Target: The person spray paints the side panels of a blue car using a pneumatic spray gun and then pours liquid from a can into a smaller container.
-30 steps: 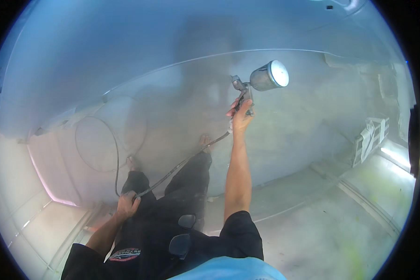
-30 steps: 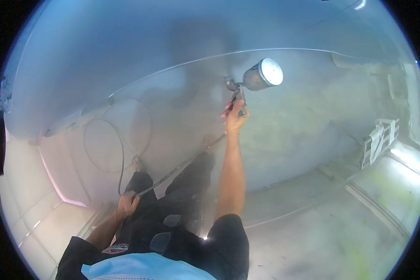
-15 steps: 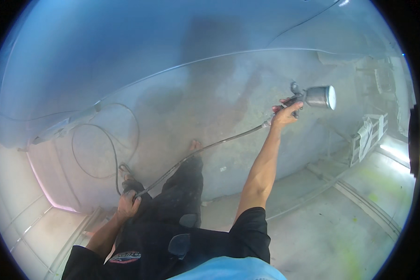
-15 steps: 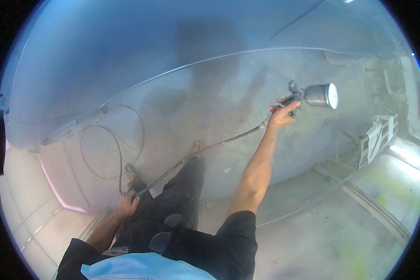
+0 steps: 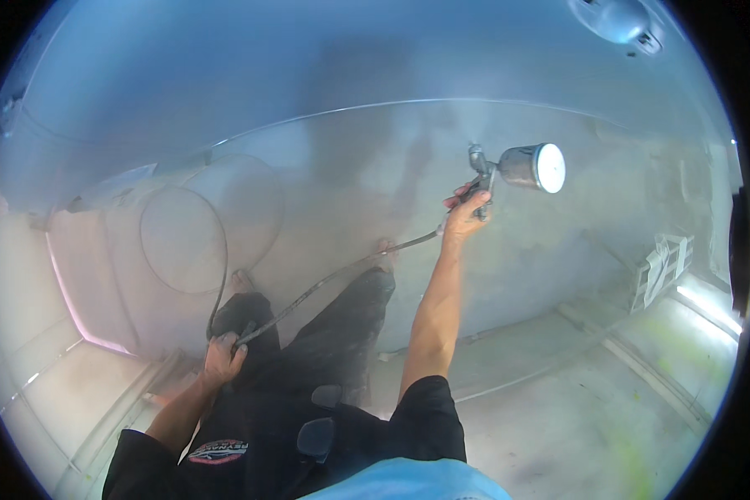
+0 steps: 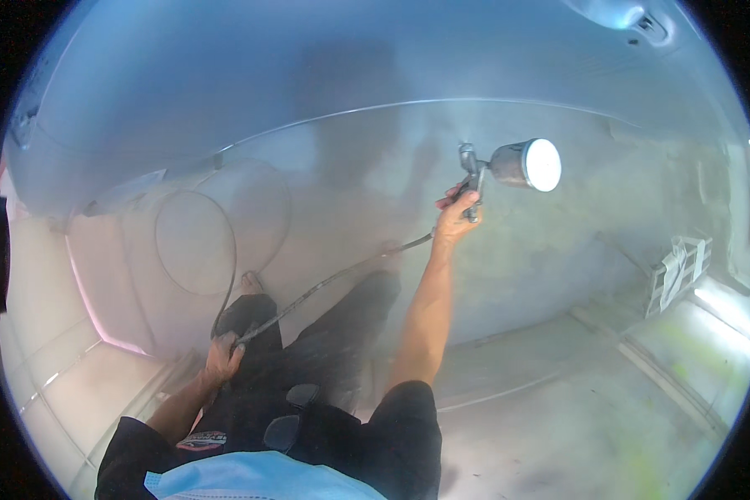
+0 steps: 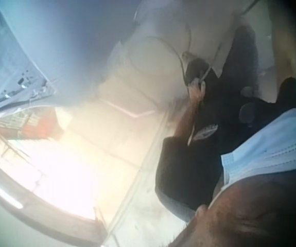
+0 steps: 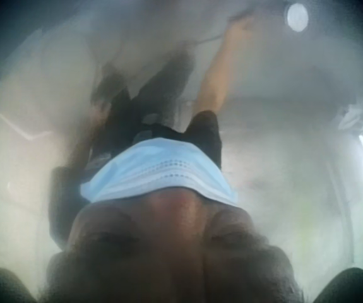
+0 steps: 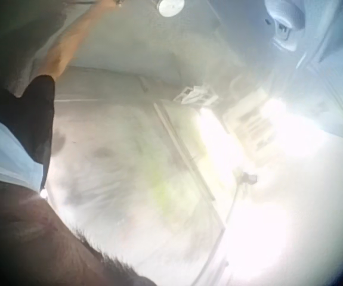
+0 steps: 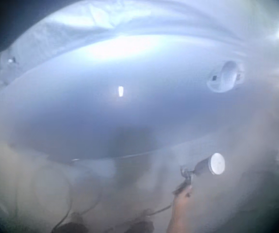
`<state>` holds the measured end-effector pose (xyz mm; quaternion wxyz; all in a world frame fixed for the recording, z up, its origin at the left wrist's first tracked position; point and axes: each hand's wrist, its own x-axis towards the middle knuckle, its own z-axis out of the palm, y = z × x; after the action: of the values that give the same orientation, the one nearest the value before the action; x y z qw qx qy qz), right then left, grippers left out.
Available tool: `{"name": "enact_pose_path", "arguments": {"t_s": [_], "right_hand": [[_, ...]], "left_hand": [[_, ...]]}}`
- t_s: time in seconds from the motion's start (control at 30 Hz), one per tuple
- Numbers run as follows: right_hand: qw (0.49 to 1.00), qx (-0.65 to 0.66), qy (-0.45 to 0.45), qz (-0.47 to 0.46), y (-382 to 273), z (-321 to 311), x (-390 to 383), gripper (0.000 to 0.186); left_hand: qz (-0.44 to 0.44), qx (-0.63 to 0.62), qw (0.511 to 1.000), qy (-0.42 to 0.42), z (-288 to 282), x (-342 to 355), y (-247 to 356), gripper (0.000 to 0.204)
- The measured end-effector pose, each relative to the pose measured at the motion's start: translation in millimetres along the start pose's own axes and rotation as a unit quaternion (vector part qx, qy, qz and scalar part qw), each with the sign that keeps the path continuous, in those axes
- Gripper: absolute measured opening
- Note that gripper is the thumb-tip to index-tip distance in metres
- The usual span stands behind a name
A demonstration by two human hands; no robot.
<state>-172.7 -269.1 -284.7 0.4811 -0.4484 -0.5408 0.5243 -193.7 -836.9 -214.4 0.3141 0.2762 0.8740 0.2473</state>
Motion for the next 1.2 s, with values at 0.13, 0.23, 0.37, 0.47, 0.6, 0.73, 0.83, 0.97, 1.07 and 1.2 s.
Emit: {"name": "enact_pose_path", "arguments": {"t_s": [0.13,0.23,0.37,0.47,0.6,0.73,0.83,0.97,1.07,1.2], "right_hand": [[0.997,-0.012,-0.065,-0.038,-4.5,-8.9,11.4,0.064],[0.99,0.003,-0.132,-0.04,-10.8,-10.7,0.8,0.065],[0.983,0.032,-0.179,-0.002,-9.4,-8.3,3.9,0.062],[0.964,-0.002,-0.256,-0.067,16.5,-27.0,3.9,0.048],[0.929,0.026,-0.369,0.003,-13.6,-14.0,-28.6,0.037],[0.92,0.09,-0.382,-0.021,-41.1,-11.1,-38.1,0.042],[0.873,0.109,-0.471,0.056,-50.5,-16.9,-14.2,0.045],[0.902,0.117,-0.407,0.077,-39.4,-87.1,53.9,0.047],[0.929,0.179,-0.295,0.135,-20.5,-153.1,117.3,0.052],[0.937,0.203,-0.2,0.201,-23.5,-243.3,260.1,0.067]], "left_hand": [[-0.045,0.005,0.999,-0.015,22.0,11.4,70.2,0.028],[-0.066,0.009,0.998,-0.013,43.7,3.8,101.3,0.029],[-0.052,0.024,0.998,0.002,76.1,30.4,150.6,0.03],[-0.081,-0.013,0.996,-0.027,104.4,34.7,200.9,0.03],[-0.088,0.006,0.996,-0.007,128.7,35.6,231.7,0.03],[-0.074,0.012,0.997,0.009,157.8,46.6,263.0,0.028],[-0.065,0.026,0.998,-0.002,155.3,56.5,286.1,0.027],[-0.081,0.006,0.997,-0.002,201.2,43.4,318.7,0.026],[-0.078,0.04,0.996,-0.018,238.0,41.7,319.1,0.027],[-0.081,0.059,0.994,-0.042,247.9,69.6,398.4,0.028]]}}
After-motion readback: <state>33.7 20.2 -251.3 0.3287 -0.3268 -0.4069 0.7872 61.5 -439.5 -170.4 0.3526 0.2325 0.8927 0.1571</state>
